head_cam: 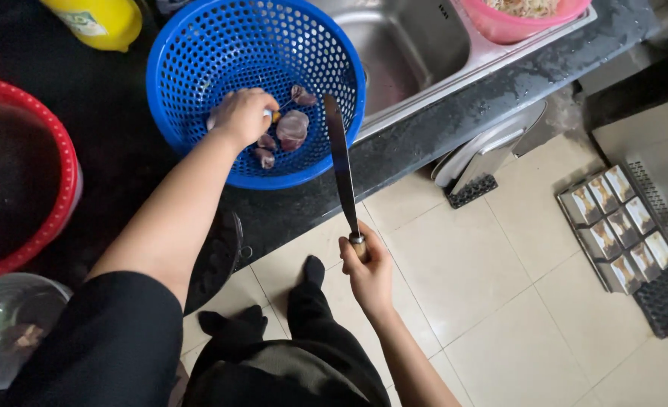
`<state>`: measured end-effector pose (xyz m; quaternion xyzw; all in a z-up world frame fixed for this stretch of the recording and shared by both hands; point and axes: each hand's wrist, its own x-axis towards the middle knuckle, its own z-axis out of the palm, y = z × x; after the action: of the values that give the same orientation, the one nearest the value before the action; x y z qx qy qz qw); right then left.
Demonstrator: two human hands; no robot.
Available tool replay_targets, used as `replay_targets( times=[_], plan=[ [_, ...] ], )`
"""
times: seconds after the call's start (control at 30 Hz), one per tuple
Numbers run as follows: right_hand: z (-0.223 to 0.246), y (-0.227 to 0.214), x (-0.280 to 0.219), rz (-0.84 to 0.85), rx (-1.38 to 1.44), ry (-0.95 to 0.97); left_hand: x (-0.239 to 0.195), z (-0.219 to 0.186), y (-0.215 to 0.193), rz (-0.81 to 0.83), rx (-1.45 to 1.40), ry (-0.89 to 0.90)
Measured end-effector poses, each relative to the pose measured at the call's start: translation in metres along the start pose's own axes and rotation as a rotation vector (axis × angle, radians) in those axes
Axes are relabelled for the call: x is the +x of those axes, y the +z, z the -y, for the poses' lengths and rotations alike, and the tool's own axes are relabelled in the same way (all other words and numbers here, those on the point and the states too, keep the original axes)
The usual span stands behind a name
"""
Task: The recorder washes, cleans, and slices raw chicken gizzards.
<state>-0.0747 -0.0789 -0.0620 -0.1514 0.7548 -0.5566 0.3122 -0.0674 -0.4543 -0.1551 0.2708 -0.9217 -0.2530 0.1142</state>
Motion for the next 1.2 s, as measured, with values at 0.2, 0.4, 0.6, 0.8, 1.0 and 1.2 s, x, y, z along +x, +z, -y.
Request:
replay_targets(
  times=[0.2,0.4,0.6,0.8,1.0,1.2],
  plan=[
    [0.0,-0.008,-0.003,-0.027,0.116,0.006,0.037,0.022,0.065,0.042,0.202,0.119],
    [-0.014,-0.032,-0.013,-0.096,0.086,0.018,0.044,0.007,0.049,0.173,0.576,0.137],
    [-0.01,-0.021,-0.009,-0.05,0.055,0.006,-0.025,-0.023,-0.058,-0.024,0.184,-0.023],
    [-0.013,0.028,-0.005,0.142,0.029,-0.098,-0.182,0.0,-0.108,-0.229,-0.636,-0.271],
    [0.014,0.081,-0.027,0.439,-0.164,-0.16,-0.309,0.042,-0.062,-0.316,-0.844,-0.837],
    [-0.006,0.113,-0.039,0.589,-0.476,-0.438,-0.335,0.039,-0.023,-0.55,-0.553,-0.908]
  ],
)
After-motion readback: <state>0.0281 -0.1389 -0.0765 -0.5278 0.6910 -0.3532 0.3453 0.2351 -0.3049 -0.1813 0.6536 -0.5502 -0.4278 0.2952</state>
